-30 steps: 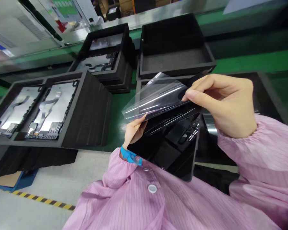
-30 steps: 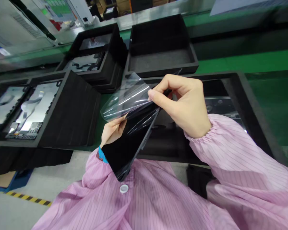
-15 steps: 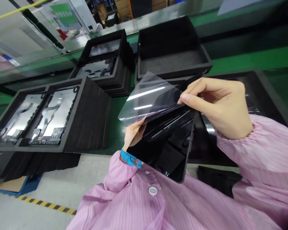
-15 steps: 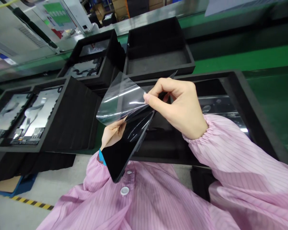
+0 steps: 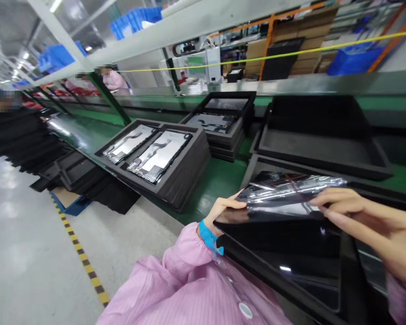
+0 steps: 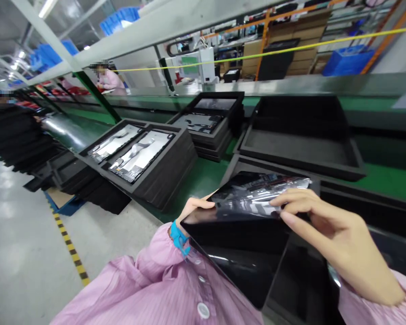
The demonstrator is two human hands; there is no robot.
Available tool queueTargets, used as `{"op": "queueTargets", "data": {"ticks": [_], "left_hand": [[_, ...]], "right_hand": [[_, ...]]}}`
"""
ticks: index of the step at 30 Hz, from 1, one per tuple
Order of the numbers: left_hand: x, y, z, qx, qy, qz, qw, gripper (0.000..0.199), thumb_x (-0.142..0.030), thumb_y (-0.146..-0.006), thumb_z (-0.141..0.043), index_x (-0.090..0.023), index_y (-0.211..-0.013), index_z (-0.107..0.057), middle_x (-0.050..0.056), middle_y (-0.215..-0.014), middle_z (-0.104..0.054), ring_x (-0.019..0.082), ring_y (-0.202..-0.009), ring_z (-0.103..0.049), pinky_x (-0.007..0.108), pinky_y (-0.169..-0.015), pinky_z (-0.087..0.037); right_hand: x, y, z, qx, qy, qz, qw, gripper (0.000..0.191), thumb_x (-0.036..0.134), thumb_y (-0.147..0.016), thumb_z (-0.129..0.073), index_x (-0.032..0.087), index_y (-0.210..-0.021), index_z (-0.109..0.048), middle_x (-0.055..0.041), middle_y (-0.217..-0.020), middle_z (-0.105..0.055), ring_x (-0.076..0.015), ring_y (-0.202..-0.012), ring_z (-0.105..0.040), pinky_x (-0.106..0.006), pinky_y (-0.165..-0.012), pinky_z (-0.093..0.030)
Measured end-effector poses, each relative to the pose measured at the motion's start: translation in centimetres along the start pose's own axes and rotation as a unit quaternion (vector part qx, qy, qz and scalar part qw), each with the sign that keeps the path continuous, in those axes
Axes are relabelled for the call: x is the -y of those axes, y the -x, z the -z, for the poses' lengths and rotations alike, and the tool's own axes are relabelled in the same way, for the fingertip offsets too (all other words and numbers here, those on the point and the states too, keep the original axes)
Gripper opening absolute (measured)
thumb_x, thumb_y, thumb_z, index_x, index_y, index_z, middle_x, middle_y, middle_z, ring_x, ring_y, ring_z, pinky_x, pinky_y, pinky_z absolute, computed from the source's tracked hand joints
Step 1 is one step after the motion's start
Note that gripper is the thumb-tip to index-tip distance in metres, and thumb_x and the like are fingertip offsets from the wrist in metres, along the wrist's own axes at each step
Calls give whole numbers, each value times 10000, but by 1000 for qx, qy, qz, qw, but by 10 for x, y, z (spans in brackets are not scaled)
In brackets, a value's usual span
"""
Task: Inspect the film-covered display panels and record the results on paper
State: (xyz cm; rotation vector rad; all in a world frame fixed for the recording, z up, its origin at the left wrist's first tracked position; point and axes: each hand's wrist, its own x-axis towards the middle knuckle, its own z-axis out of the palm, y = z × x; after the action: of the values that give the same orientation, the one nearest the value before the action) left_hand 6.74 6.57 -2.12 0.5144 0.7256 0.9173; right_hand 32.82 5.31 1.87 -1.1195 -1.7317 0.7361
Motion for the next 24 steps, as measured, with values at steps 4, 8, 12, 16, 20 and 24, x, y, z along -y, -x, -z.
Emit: {"op": "queueTargets", "data": {"ticks": [4,8,12,16,20,24], "left_hand": [[-20,13,-1,47,-12,-27,998,683,-108,-629,-690,-190,-1294,-561,79,-1106,-667,323,-1034,-620,371,-916,-476],[-31,4,-15,69,-25,-127,989,821,-91,-664,-717,-311,-1398,-422,-18,-1345,-520,274,-1267,-440,337,-1068,-338],[-21,-15,-22,79,-98,-218,968,794,-82,-705,-685,-296,-1413,-395,-59,-1462,-363,205,-1380,-242,264,-1110,-248],[0,-26,-13,87,-122,-161,976,718,-39,-659,-677,-227,-1332,-514,-8,-1438,-409,226,-1397,-192,309,-1147,-162],[-1,-28,-18,85,-121,-141,979,699,-66,-675,-672,-213,-1339,-506,16,-1420,-434,250,-1388,-217,352,-1156,-146],[-36,-30,-50,68,-74,-201,974,822,-96,-689,-686,-290,-1423,-370,-29,-1457,-377,243,-1361,-289,325,-1114,-278]], "right_hand": [[4,-5,-3,81,36,63,994,84,406,-795,-630,332,-813,-665,-28,-1057,-676,-275,-1108,-583,-432,-910,-507],[13,-15,15,7,80,59,995,160,373,-822,-586,327,-952,-667,-9,-1314,-546,-236,-1246,-486,-376,-1004,-437],[-19,-27,63,-147,230,-28,962,271,400,-777,-531,210,-918,-664,-88,-1090,-659,-277,-1070,-594,-429,-945,-458],[-66,-29,94,3,374,-132,918,289,384,-718,-481,174,-761,-676,-116,-857,-703,-306,-846,-653,-449,-830,-499],[-87,-29,89,75,369,-105,920,284,378,-768,-471,204,-810,-691,-84,-949,-701,-274,-925,-647,-394,-884,-493],[-95,-28,84,86,402,-100,906,321,323,-800,-435,187,-957,-679,-101,-1064,-664,-290,-1050,-596,-450,-944,-457]]}}
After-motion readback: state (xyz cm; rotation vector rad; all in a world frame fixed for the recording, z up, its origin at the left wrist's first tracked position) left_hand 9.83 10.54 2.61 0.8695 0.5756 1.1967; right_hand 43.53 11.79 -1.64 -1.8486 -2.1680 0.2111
